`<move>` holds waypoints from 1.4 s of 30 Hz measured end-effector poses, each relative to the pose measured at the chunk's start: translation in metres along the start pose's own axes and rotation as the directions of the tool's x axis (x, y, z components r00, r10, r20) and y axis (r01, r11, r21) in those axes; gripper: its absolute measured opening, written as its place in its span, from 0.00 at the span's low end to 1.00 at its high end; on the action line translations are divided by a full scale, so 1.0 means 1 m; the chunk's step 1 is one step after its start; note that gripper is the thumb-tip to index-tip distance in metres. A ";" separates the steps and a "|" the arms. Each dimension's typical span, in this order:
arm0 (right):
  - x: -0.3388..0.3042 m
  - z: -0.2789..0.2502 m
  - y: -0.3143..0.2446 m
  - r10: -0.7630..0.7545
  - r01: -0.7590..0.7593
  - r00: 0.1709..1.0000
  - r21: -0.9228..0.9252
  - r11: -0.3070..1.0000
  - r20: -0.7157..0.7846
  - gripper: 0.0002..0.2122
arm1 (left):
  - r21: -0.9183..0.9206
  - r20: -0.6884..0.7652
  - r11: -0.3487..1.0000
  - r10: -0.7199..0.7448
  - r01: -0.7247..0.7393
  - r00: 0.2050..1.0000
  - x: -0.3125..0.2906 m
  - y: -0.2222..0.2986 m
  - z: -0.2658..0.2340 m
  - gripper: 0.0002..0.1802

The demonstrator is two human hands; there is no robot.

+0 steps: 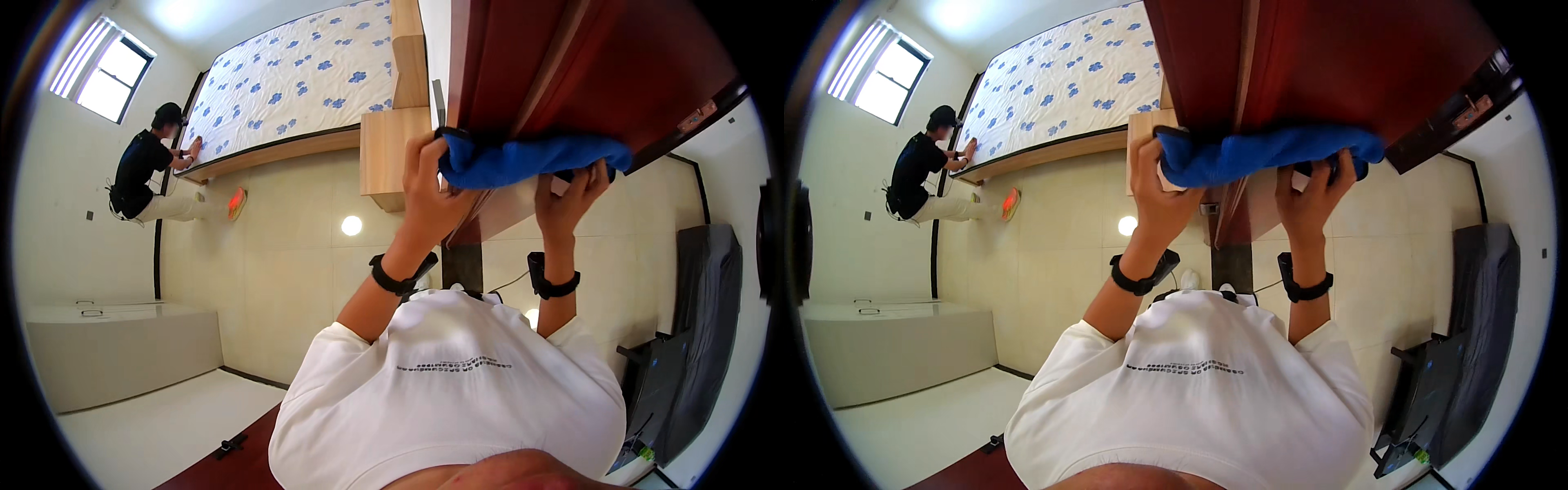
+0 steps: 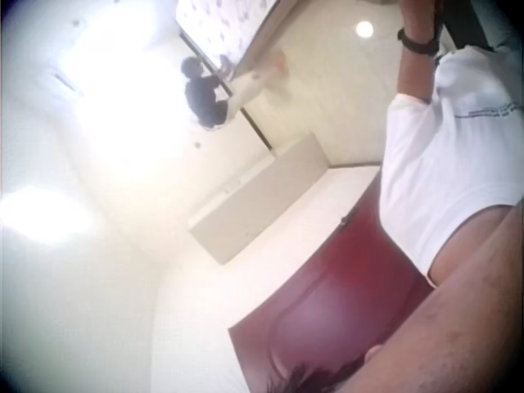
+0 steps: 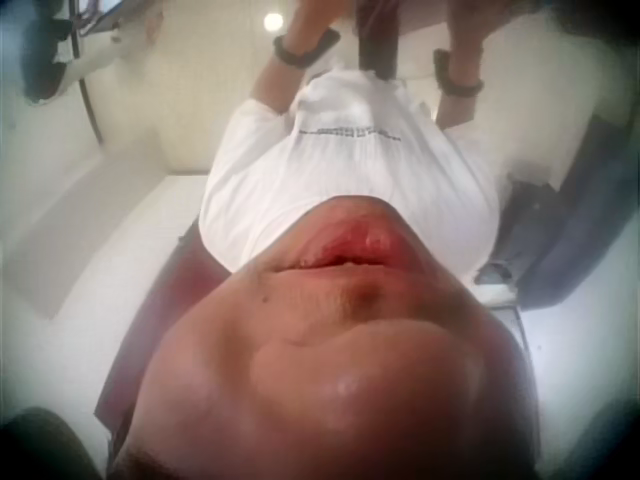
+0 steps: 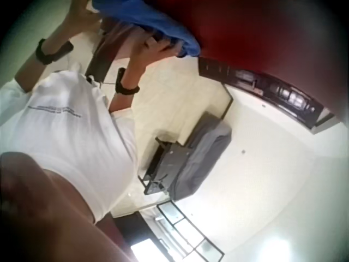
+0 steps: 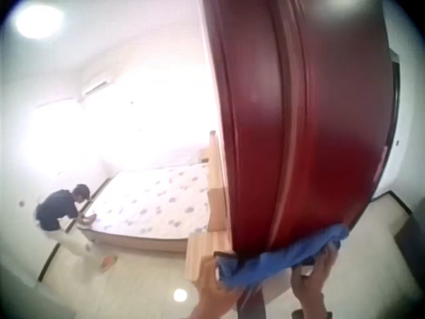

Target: The person wipes a wooden headboard and a door frame with a cloth.

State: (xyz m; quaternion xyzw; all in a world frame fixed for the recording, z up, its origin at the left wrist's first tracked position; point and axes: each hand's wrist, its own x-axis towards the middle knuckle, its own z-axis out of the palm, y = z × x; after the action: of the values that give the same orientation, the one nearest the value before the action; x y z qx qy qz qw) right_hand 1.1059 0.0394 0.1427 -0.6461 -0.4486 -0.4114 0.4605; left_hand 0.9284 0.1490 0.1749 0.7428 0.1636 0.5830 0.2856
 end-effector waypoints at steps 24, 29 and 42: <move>-0.004 -0.017 0.027 0.233 -0.274 0.927 0.108 0.956 0.293 0.20 | -0.042 0.364 0.944 -0.290 0.326 0.885 -0.038 0.001 0.018 0.22; -0.082 -0.008 0.057 0.194 -0.235 0.896 0.056 0.970 0.400 0.17 | -0.053 0.419 0.926 -0.319 0.373 0.850 -0.065 -0.028 0.020 0.20; 0.026 -0.007 -0.003 0.349 -0.812 0.579 0.487 0.321 0.736 0.22 | -0.295 0.284 0.933 -0.120 0.206 0.951 0.017 -0.008 -0.001 0.19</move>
State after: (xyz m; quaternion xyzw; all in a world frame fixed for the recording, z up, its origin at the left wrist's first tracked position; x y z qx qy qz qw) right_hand 1.1094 0.0388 0.1695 -0.5695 -0.4043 0.2246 0.6795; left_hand 0.9325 0.1656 0.1828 0.7405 0.0890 0.4727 0.4693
